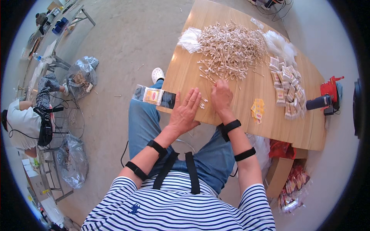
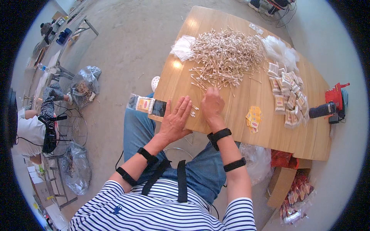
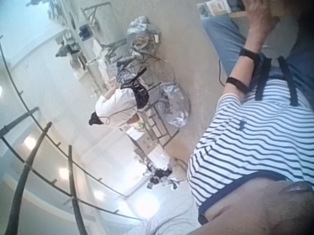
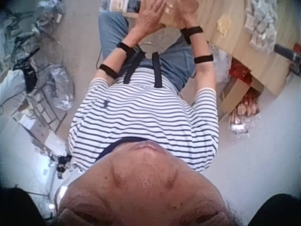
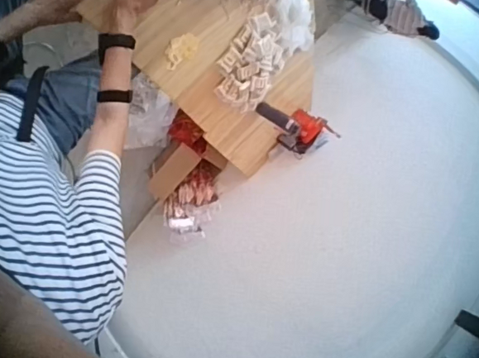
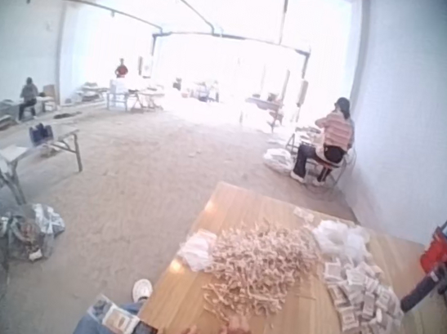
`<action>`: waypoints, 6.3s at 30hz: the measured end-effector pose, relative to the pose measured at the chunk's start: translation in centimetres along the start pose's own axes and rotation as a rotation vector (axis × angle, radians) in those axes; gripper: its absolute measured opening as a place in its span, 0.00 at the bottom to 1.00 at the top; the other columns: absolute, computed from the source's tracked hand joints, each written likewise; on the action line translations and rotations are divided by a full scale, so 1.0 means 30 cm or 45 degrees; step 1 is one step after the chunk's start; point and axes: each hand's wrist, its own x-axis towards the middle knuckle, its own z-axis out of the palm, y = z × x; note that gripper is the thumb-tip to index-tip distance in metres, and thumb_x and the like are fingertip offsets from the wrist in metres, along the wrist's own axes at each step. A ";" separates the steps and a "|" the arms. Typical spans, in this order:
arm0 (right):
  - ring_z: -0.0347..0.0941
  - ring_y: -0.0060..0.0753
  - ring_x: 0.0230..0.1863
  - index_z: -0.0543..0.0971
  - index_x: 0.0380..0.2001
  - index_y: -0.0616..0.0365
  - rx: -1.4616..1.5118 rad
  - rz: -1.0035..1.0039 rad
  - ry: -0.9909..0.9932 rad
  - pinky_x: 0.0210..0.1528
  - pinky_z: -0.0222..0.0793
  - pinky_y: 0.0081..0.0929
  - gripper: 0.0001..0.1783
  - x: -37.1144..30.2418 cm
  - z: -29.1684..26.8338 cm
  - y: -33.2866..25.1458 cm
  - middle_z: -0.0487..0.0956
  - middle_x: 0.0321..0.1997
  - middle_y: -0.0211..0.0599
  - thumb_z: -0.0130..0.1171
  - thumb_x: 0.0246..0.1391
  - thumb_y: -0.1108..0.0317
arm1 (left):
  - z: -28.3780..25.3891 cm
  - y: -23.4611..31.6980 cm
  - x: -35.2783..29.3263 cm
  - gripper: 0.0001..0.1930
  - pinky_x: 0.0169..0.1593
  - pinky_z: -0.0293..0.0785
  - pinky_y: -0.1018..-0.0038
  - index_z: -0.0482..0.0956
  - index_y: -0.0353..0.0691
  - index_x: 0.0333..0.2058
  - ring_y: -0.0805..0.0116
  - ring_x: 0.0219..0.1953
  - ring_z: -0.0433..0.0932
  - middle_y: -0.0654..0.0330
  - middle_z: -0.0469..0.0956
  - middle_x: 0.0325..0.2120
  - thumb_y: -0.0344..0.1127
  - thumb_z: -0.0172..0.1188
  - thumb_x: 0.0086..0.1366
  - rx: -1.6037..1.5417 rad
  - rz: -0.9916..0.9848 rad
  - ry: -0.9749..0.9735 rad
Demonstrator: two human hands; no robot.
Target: Counting and placing cotton swabs into plastic bags and sealing them.
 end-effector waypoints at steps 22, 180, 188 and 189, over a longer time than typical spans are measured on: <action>0.79 0.54 0.36 0.79 0.30 0.57 0.103 -0.234 -0.211 0.38 0.76 0.47 0.04 -0.056 -0.015 -0.068 0.77 0.38 0.46 0.59 0.54 0.68 | 0.005 -0.005 0.000 0.61 0.73 0.37 0.43 0.55 0.35 0.69 0.56 0.75 0.45 0.51 0.50 0.72 0.54 0.76 0.38 -0.008 0.000 0.013; 0.51 0.58 0.74 0.64 0.65 0.68 0.072 -0.473 -0.308 0.71 0.49 0.57 0.39 -0.213 -0.089 -0.051 0.64 0.69 0.56 0.60 0.56 0.55 | 0.033 -0.010 -0.008 0.62 0.73 0.33 0.41 0.53 0.35 0.70 0.58 0.76 0.42 0.53 0.47 0.74 0.57 0.74 0.39 0.054 0.023 0.079; 0.32 0.54 0.80 0.48 0.72 0.68 0.043 -0.658 -0.518 0.77 0.32 0.55 0.68 -0.256 -0.114 -0.013 0.43 0.78 0.57 0.68 0.41 0.34 | 0.052 -0.035 -0.009 0.60 0.73 0.33 0.43 0.52 0.34 0.70 0.56 0.76 0.43 0.50 0.47 0.73 0.49 0.75 0.41 0.123 0.078 0.129; 0.32 0.53 0.80 0.48 0.72 0.68 0.021 -0.648 -0.534 0.77 0.32 0.54 0.72 -0.258 -0.116 -0.013 0.43 0.79 0.56 0.71 0.35 0.33 | 0.032 -0.031 -0.008 0.61 0.74 0.33 0.44 0.52 0.34 0.70 0.55 0.76 0.43 0.50 0.48 0.73 0.48 0.76 0.39 0.089 0.070 0.043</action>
